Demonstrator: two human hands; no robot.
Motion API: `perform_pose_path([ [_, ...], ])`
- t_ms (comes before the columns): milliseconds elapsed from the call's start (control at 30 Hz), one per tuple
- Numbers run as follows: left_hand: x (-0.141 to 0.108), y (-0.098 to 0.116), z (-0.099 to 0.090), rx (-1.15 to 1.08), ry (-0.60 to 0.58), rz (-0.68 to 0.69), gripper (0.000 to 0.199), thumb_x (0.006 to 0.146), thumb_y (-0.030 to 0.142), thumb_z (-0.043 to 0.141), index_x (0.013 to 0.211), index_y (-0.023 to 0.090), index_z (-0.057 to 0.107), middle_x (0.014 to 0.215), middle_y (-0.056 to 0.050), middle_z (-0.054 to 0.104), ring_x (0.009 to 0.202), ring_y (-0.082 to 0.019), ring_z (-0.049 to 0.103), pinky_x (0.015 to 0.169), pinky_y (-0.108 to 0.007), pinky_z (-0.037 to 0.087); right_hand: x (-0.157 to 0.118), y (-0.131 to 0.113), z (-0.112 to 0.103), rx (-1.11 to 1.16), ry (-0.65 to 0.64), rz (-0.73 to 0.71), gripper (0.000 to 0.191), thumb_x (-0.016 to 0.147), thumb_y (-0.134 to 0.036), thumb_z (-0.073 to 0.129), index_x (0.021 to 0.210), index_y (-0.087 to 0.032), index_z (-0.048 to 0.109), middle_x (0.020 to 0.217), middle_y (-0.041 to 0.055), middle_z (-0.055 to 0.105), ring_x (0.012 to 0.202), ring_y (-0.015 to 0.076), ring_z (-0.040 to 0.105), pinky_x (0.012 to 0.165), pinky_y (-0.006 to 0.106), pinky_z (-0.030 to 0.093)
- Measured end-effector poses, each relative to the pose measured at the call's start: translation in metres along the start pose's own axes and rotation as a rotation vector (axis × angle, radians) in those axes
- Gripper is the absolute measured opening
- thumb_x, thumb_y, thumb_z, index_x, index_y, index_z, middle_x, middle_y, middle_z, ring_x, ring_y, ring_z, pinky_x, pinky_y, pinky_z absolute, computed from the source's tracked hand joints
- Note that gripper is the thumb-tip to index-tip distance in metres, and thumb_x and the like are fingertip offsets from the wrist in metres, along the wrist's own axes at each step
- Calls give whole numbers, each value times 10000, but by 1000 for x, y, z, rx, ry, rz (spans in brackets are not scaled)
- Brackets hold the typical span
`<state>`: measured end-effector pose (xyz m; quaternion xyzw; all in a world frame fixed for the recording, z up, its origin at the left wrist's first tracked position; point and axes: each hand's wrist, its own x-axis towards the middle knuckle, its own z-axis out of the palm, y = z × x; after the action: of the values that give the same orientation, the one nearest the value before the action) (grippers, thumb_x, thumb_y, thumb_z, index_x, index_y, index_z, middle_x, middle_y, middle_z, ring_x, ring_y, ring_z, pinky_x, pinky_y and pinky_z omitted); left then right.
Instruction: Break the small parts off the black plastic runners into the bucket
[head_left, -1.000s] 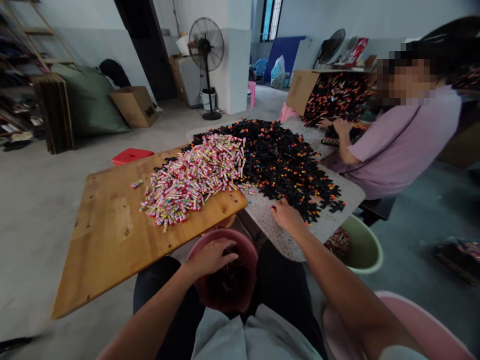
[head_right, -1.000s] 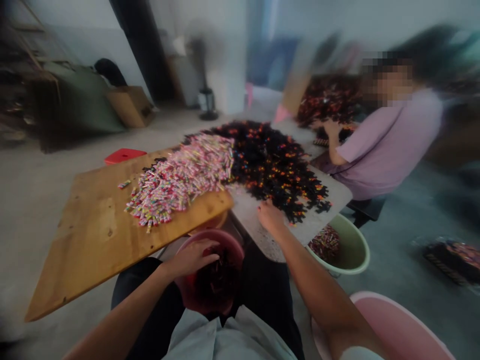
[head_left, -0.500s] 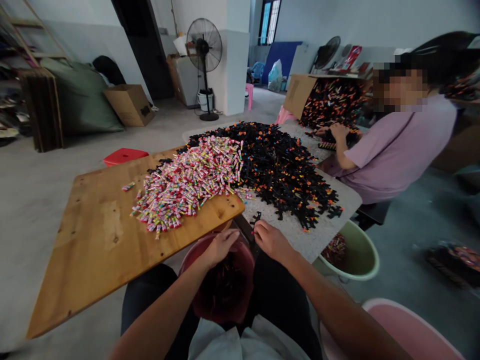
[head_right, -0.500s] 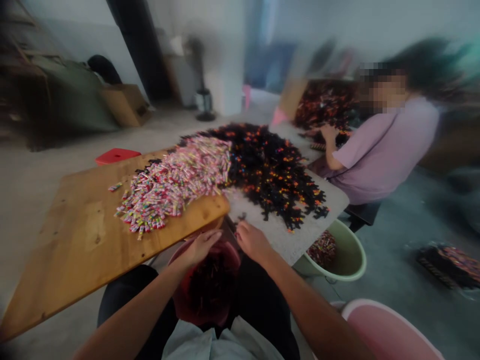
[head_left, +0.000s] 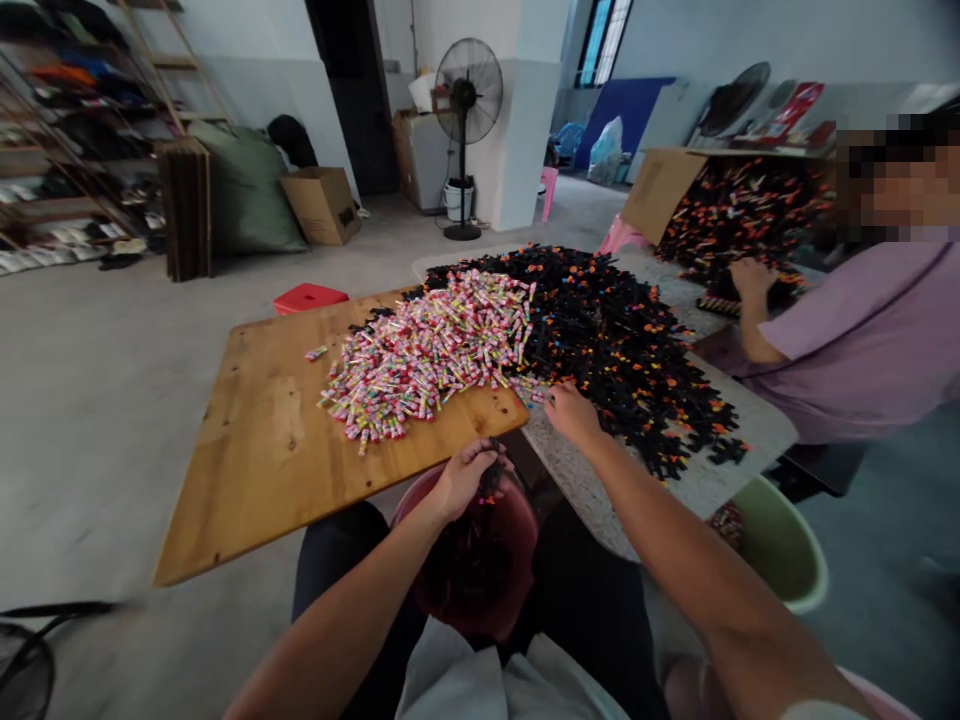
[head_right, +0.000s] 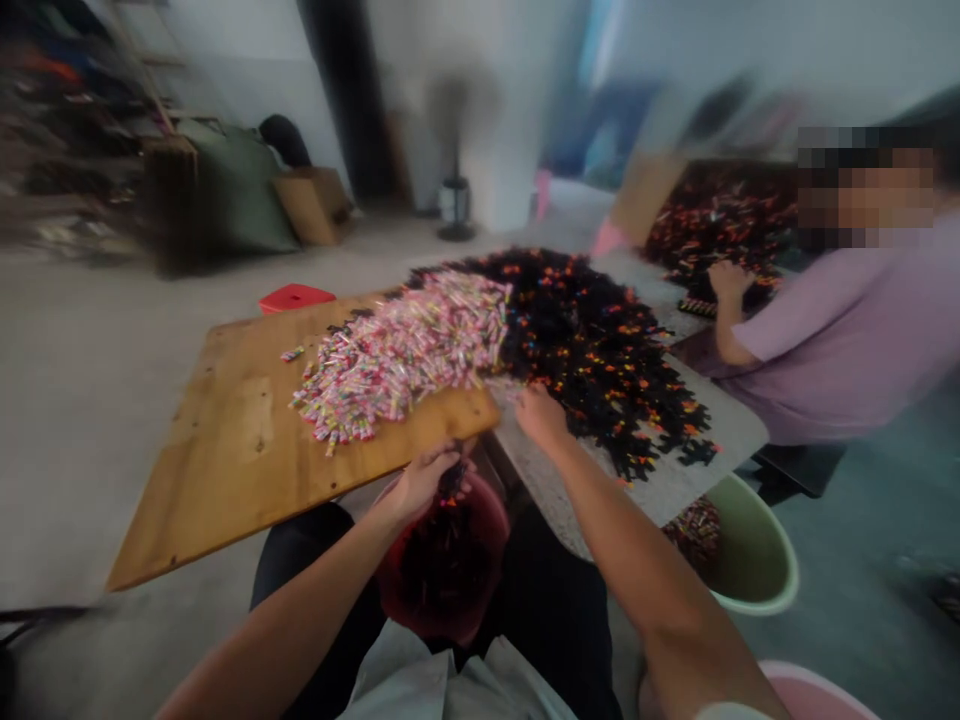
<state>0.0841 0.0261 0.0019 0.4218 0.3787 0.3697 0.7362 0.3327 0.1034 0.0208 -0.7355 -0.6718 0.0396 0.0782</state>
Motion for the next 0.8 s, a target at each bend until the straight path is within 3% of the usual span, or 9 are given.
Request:
perform_pose_path([
  [133,-19,16,-7,169,2,37,403,848,468,698,1088,158,609,663,43,623,492,-105,608,474,-207,503,18,-5,12,-13,-46,-17,293,1019,-273,518,1174,-126,717,1269,183,652,1053,252,684,893,319,492],
  [267,-28,27,-11,274,32,120,476,859,502,718,1152,138,634,584,78,544,444,-82,537,452,-185,449,0,-17,9,82,-17,-3,254,1006,-283,538,1094,-108,699,1161,187,709,1003,255,698,855,334,509],
  [333,-30,30,-11,280,49,155,521,863,523,721,1199,133,643,630,67,557,454,-77,543,460,-187,442,-22,-26,-1,390,-58,-15,249,1003,-355,560,1059,-143,679,1006,125,749,852,220,706,757,315,531],
  [433,-31,33,-10,293,57,188,534,866,534,726,1206,126,669,695,41,583,500,-74,557,488,-185,442,-65,-42,-17,956,-232,-112,341,964,-517,620,1061,-192,661,869,43,744,633,162,646,574,274,512],
  [500,-32,36,-8,313,8,185,533,872,546,722,1198,126,686,753,14,624,534,-77,563,503,-188,447,-90,-52,-26,1141,-277,-152,384,929,-554,670,1085,-203,680,845,22,723,595,140,610,542,261,501],
  [633,-37,43,-2,407,-103,211,539,862,544,742,1209,132,713,922,-47,706,563,-77,551,509,-197,441,-113,-61,-32,1225,-215,-131,391,905,-553,707,1086,-206,726,775,-2,671,565,127,572,532,263,488],
  [800,-43,47,4,469,-88,244,482,872,541,723,1118,126,732,873,-36,700,551,-84,536,504,-205,442,-119,-57,-36,1228,-219,-136,361,904,-531,713,1060,-206,732,721,-16,632,554,129,558,530,268,477],
])
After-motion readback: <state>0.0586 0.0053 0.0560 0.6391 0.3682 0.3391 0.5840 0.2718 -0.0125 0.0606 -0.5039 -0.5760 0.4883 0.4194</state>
